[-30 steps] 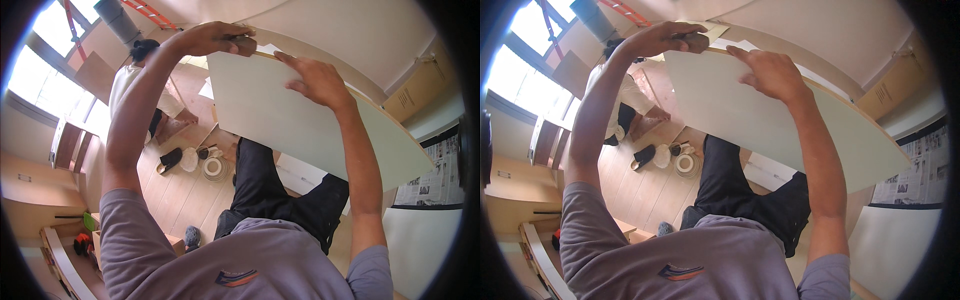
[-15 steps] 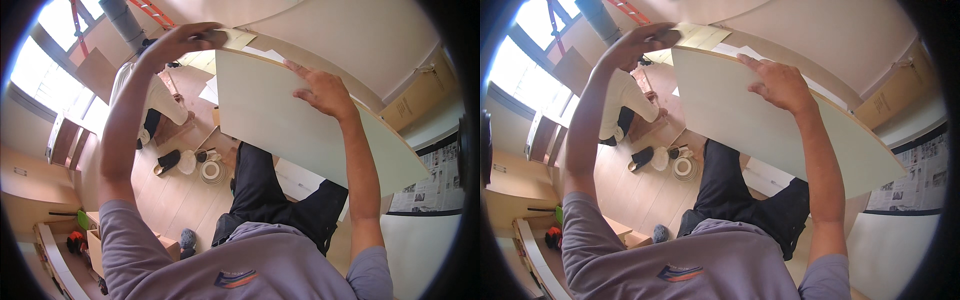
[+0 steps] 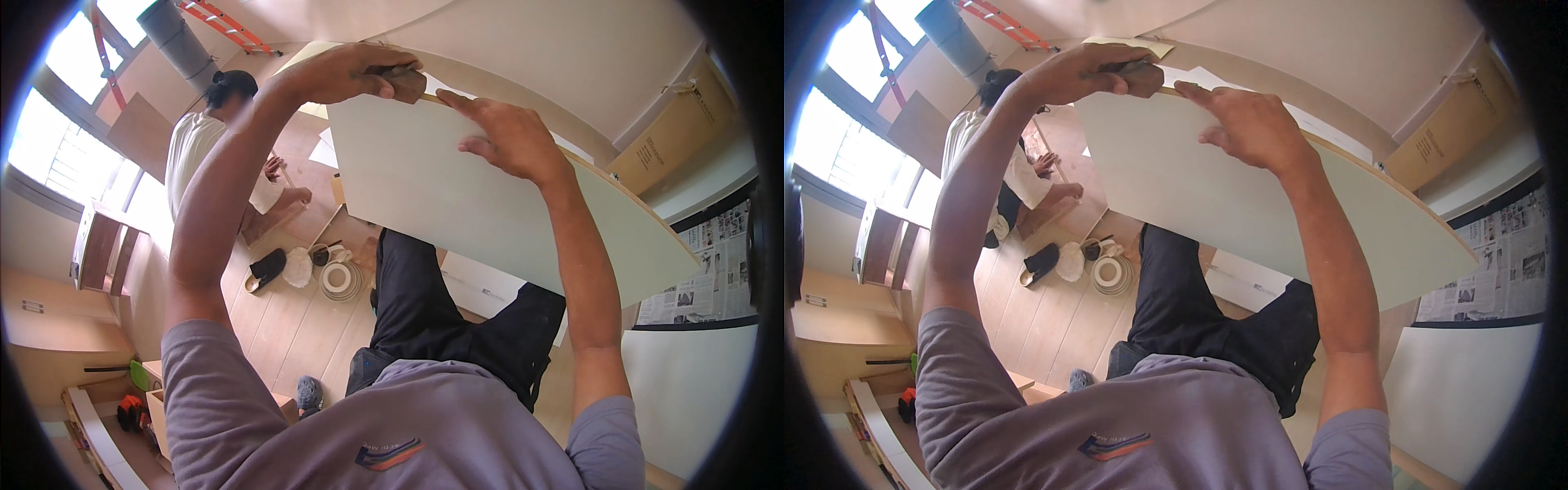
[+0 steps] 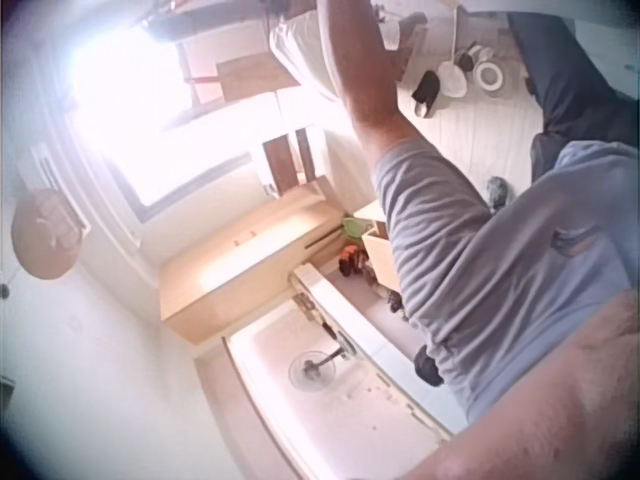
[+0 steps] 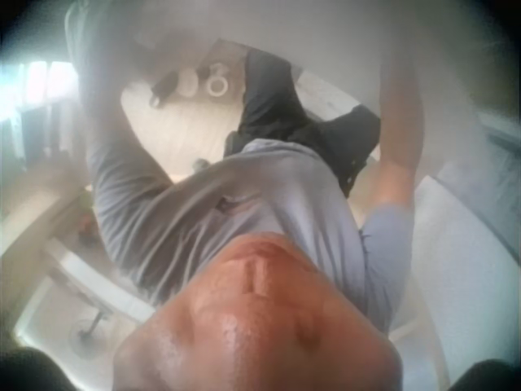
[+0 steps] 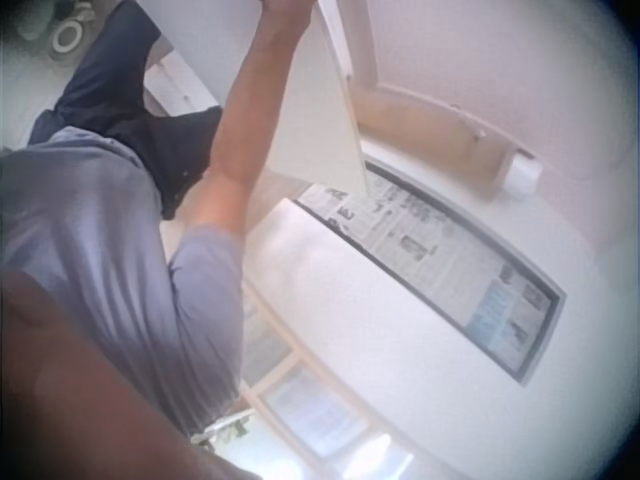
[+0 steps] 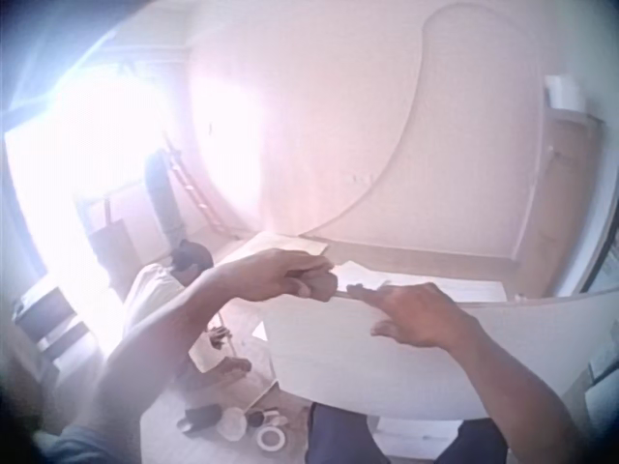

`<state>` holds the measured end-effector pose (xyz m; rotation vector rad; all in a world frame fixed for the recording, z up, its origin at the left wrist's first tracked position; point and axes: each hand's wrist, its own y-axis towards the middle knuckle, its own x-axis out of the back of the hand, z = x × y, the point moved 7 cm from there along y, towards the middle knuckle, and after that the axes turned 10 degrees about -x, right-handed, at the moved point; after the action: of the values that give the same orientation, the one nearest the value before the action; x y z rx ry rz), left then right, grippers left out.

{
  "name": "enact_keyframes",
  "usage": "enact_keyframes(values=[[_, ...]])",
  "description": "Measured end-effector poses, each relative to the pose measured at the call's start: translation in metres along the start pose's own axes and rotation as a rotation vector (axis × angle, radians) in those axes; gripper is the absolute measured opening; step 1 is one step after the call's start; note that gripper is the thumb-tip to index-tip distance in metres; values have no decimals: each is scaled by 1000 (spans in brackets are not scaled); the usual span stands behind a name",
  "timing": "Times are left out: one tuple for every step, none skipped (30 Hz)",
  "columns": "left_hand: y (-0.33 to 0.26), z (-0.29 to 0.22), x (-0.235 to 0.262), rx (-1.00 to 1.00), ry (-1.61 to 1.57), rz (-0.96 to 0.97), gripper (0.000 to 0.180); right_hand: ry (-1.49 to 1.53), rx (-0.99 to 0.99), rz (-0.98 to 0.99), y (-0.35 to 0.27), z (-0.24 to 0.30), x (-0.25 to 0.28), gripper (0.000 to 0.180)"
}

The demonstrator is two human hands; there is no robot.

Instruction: The person is assembling a piece of furniture by attaching wooden trim to a white panel using a hand plane. They repeatedly smooth the edges and inspect the fit while seated on the floor.

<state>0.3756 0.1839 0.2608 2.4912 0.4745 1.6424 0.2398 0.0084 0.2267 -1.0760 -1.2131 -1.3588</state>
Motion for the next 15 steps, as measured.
enact_keyframes(values=[[-2, 0, 0, 10, 3, -3, 62, 1, 2, -1, 0, 0, 0, 76], [-3, -1, 2, 21, 7, -4, 63, -1, -9, 29, 0, 0, 0, 76], [-6, -1, 2, 41, 18, 14, 64, -3, -20, 58, 0, 2, 2, 76], [-9, 0, 3, 62, 29, 32, 64, -6, -31, 88, -1, 1, 1, 75], [-12, 0, 5, 79, 39, 47, 65, -9, -30, 84, -2, 0, 3, 75], [-24, 14, 12, 197, -72, 30, 65, -9, -28, 81, -3, -3, 2, 75], [-37, 28, 18, 314, -183, 2, 65, -9, -28, 78, -4, -6, 2, 75], [-67, 52, 35, 399, -193, -8, 65, 9, 0, 30, -4, -10, 4, 74], [-116, 82, 59, 429, -164, -3, 65, 29, 23, -21, -3, -19, 1, 73], [-182, 113, 94, 414, -120, -3, 65, 60, 61, -68, -1, -16, 2, 72], [-238, 129, 115, 378, -110, -40, 65, 43, 41, -23, 2, -12, 3, 73], [-241, 125, 110, 399, -156, -158, 65, 2, -1, 30, 3, -14, 4, 73], [-249, 115, 108, 437, -194, -274, 64, -26, -31, 85, 4, -12, -1, 74], [-252, 107, 109, 471, -236, -398, 63, -6, -14, 29, 3, -14, 2, 74], [-239, 100, 98, 475, -293, -372, 62, 15, 8, -20, 0, -20, 0, 74]])
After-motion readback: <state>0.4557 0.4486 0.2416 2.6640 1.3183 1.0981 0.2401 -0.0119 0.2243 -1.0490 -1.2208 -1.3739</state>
